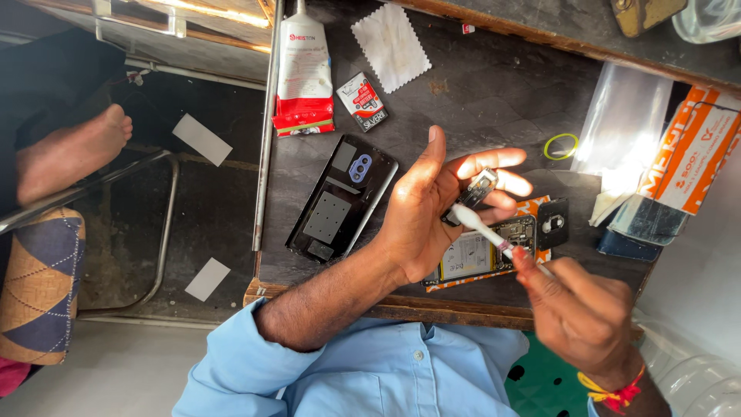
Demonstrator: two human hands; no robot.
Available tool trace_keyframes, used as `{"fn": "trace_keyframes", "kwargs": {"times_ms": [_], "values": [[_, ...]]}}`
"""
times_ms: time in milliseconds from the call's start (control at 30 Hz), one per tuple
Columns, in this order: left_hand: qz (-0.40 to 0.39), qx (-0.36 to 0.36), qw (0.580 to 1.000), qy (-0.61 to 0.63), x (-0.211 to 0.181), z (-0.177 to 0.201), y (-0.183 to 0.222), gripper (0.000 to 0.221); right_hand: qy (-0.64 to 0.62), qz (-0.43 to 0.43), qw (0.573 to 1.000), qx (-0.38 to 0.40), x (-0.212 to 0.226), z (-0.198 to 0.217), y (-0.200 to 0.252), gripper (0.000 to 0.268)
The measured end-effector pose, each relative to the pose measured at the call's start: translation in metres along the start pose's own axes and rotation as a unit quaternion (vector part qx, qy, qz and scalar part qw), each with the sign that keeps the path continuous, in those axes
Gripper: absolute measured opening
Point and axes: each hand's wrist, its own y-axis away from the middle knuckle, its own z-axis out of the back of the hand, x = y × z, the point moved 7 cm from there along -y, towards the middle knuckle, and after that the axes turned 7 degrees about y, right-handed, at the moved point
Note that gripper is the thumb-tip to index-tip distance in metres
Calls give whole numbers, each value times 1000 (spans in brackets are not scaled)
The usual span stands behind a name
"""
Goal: The person cleans and reassembles internal mobile phone components using a toothbrush and a small tool to apply paste and fit a circuit board into a housing.
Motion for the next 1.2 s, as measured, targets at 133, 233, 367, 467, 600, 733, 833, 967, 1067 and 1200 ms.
{"fn": "trace_keyframes", "kwargs": {"times_ms": [133,233,367,467,600,733,833,967,1067,1200], "values": [[3,5,1000,7,-2,-4,0,92,-16,4,1000,-21,-1,3,1,46],[4,-18,1000,-17,-1,-1,2,92,-18,-13,999,-29,-5,2,-1,44],[7,-27,999,-36,0,0,1,91,-9,-16,1000,-19,-6,2,-2,43],[-5,-27,998,-53,1,-1,1,92,-20,-3,999,-29,-7,5,-3,43],[2,-60,995,-76,2,4,2,91,16,-16,1000,-14,-10,3,-5,42],[-14,-29,997,-69,-2,-1,-1,91,0,23,1000,-8,4,2,-6,51],[0,-55,997,-62,1,4,2,92,-2,-34,998,-43,-13,11,-12,45],[16,-53,998,-35,-2,4,0,93,14,-6,999,-37,-4,5,-13,48],[6,-28,999,-17,-2,2,-1,93,-2,-29,999,-43,-12,9,-12,48],[23,-48,998,-40,-2,3,1,94,-8,-32,998,-47,-12,8,-14,46]]}}
